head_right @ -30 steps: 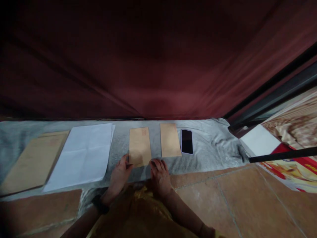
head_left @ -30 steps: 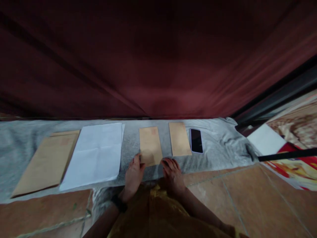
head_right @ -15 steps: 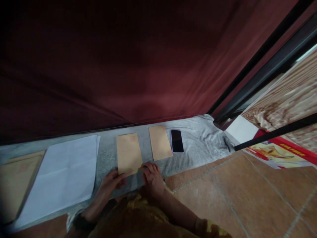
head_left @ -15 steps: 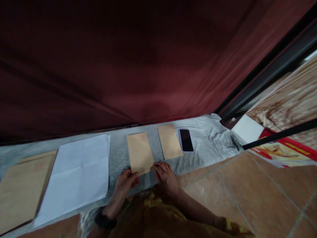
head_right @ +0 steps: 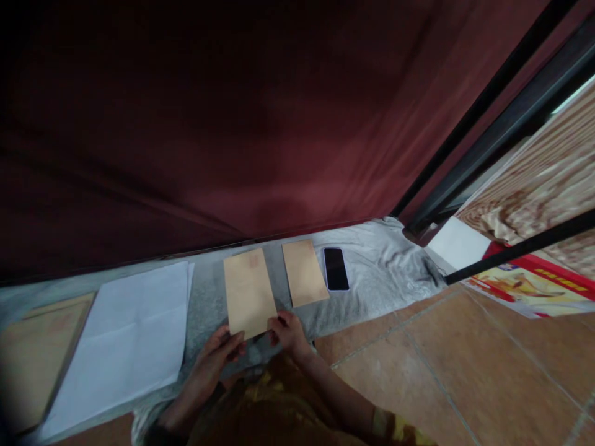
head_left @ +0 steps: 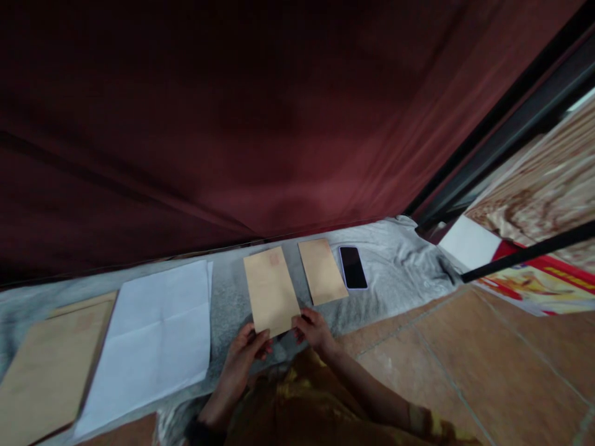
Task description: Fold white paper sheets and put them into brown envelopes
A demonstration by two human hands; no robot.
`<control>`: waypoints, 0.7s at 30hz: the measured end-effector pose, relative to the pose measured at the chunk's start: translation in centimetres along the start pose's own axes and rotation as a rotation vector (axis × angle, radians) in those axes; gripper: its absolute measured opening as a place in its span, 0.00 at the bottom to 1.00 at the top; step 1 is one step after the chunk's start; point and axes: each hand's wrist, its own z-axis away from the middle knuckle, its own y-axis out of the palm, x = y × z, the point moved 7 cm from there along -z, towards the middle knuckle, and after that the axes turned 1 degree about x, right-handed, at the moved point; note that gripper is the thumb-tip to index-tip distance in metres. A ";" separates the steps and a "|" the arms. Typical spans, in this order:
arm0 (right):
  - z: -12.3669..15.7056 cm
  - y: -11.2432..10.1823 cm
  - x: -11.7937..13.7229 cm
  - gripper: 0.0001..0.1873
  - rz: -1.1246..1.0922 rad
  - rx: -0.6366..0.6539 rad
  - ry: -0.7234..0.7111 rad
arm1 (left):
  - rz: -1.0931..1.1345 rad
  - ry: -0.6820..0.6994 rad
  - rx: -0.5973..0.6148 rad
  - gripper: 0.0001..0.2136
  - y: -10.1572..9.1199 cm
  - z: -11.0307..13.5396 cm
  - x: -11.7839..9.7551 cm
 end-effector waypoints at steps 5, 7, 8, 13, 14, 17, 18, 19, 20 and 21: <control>1.7 -1.9 3.6 0.19 0.177 -0.131 -0.229 | -0.039 0.083 -0.052 0.24 0.3 -0.4 -2.4; 3.2 -2.1 6.4 0.26 0.410 -0.200 -0.448 | -0.081 0.150 -0.080 0.23 0.8 -0.6 -4.2; 3.9 -1.8 7.5 0.28 0.531 -0.205 -0.531 | -0.109 0.180 -0.083 0.22 1.4 -0.6 -5.0; 4.0 -0.7 9.1 0.33 0.873 -0.176 -0.529 | -0.325 0.352 -0.039 0.19 6.3 -0.1 -8.2; 3.6 -1.1 9.2 0.32 0.853 -0.198 -0.502 | -0.357 0.388 -0.031 0.20 7.3 0.1 -8.7; 2.1 -4.1 9.4 0.17 0.544 -0.333 -0.455 | -0.400 0.447 0.046 0.25 9.6 0.4 -9.2; 1.6 -5.3 9.3 0.13 0.365 -0.374 -0.426 | -0.407 0.445 0.074 0.25 9.9 0.4 -8.9; 1.1 -6.4 8.8 0.13 0.162 -0.403 -0.378 | -0.416 0.430 0.087 0.24 9.9 0.2 -8.5; 0.6 -7.3 8.1 0.15 -0.045 -0.419 -0.316 | -0.427 0.406 0.086 0.23 9.6 -0.1 -7.9; 0.2 -7.9 7.2 0.17 -0.233 -0.422 -0.248 | -0.437 0.379 0.070 0.22 8.9 -0.4 -7.2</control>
